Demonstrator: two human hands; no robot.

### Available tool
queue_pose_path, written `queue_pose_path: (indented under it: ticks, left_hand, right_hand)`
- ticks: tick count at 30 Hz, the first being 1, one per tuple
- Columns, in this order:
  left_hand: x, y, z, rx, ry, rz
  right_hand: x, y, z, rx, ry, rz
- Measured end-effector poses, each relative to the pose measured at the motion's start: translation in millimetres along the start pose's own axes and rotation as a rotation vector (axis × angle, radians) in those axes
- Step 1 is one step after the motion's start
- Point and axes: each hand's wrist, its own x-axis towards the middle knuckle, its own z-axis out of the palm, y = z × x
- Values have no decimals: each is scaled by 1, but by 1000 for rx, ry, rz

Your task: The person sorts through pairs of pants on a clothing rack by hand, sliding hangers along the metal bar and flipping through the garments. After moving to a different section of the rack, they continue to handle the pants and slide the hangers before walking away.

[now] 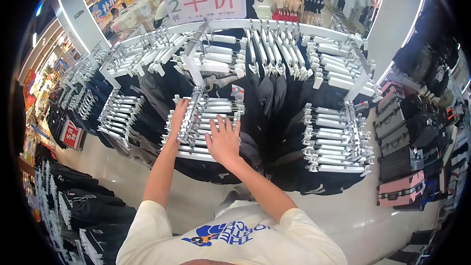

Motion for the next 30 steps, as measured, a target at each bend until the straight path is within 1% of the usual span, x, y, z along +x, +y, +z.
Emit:
queue_pose_path:
  ticks: [1, 2, 4, 5, 6, 8, 11, 14, 16, 17, 20, 22, 24, 25, 28, 29, 30]
  left_hand:
    - [4, -5, 1, 21, -12, -12]
    - [5, -25, 14, -72, -11, -39]
    - [6, -21, 12, 27, 50, 47]
    - [4, -20, 12, -4, -6, -25]
    - [4, -9, 4, -80, -10, -59]
    - [3, -12, 8, -127, 39, -1]
    - [3, -5, 0, -73, 0, 3]
    - [5, -5, 1, -21, 33, 47]
    - [5, -3, 0, -91, -21, -61]
    - [4, -9, 5, -30, 66, 65]
    - [6, -4, 0, -10, 19, 18]
    - [6, -12, 2, 11, -19, 42]
    - [8, -12, 4, 30, 51, 95]
    - [7, -9, 2, -80, -50, -23]
    - [5, -8, 3, -97, 9, 37]
    - [5, -10, 2, -95, -54, -14]
    - [6, -19, 7, -108, -59, -13]
  right_hand:
    - [4, 1, 0, -21, -6, -4]
    - [4, 0, 0, -19, -17, 0]
    - [4, -1, -1, -30, -11, 0]
    - [3, -1, 0, -19, -8, -5]
    - [4, 1, -1, -11, -6, -7]
    - [4, 0, -3, -7, 5, -11]
    - [3, -1, 0, -17, 13, 4]
    - [5, 0, 0, -17, 4, 0]
    - [4, -1, 0, -28, 2, -1]
    - [3, -1, 0, -27, -2, 3]
    - [4, -1, 0, -27, 14, 15]
    - [3, -1, 0, -8, 41, -1]
    - [2, -1, 0, -5, 44, 18]
    - [2, -1, 1, 0, 42, 13]
    - [0, -1, 1, 5, 42, 34]
    - [0, -2, 1, 10, 37, 33]
    - [1, -2, 2, 15, 36, 32]
